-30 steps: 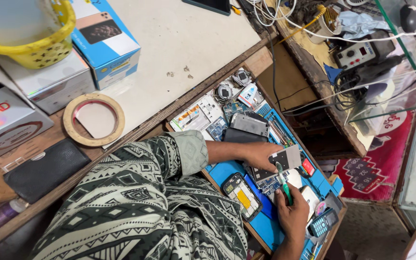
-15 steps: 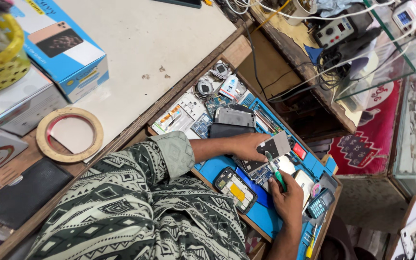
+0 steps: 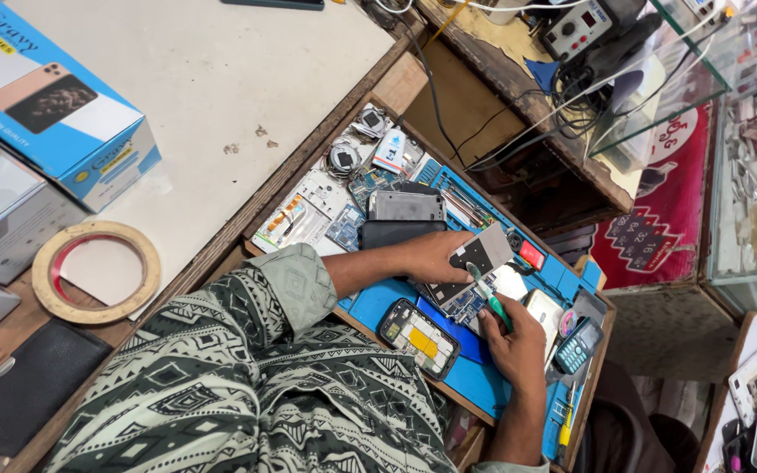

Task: The person uses a toothbrush to scrub and clean a mobile phone motherboard held in their left hand. They repeatedly brush different areas of the circuit board and flip it over to clean the other side.

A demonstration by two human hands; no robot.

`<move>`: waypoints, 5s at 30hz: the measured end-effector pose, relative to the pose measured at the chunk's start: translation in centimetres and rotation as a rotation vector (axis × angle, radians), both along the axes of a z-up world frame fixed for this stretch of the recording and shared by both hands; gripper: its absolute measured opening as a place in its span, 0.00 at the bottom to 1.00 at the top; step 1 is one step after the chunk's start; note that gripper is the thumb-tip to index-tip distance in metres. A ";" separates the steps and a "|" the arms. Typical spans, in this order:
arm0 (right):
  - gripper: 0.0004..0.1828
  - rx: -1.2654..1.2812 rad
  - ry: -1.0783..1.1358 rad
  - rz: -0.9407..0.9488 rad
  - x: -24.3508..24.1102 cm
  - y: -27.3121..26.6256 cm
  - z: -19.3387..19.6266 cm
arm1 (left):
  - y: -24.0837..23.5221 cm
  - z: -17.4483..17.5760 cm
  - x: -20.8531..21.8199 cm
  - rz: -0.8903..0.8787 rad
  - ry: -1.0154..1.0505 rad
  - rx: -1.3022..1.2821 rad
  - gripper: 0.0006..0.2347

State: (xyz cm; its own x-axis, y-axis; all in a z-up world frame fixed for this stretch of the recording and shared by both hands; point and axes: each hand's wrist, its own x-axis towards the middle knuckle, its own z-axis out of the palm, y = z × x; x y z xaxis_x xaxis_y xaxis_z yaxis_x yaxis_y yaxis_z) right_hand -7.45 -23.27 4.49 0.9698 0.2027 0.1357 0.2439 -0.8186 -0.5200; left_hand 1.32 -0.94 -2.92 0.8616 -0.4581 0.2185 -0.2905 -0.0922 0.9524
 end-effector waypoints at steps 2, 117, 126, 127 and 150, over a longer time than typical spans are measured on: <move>0.18 -0.016 -0.010 0.003 0.0 -0.1 0.0 | 0.1 0.1 -0.1 -0.004 0.029 0.013 0.21; 0.14 0.204 -0.223 0.051 0.4 -1.6 1.0 | 0.8 5.0 -2.2 0.024 0.093 0.197 0.32; 0.09 0.379 -0.527 -0.112 0.3 -3.6 -0.8 | 0.7 7.8 -4.3 0.177 -0.533 0.530 0.26; 0.08 0.425 -0.544 -0.131 0.3 -3.8 -1.0 | 0.5 8.2 -4.8 0.206 -0.586 0.549 0.27; 0.10 0.380 -0.536 -0.101 0.3 -3.6 -0.8 | -3.0 5.9 -13.1 -1.211 0.049 0.164 0.15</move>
State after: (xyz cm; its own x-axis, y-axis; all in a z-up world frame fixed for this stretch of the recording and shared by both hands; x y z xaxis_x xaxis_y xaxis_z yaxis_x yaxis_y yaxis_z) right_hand -7.14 -26.85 3.71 0.7600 -0.0427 0.6485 0.4807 -0.6345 -0.6052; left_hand -11.82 -3.95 3.02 -0.1353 -0.9889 0.0619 -0.2359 0.0929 0.9673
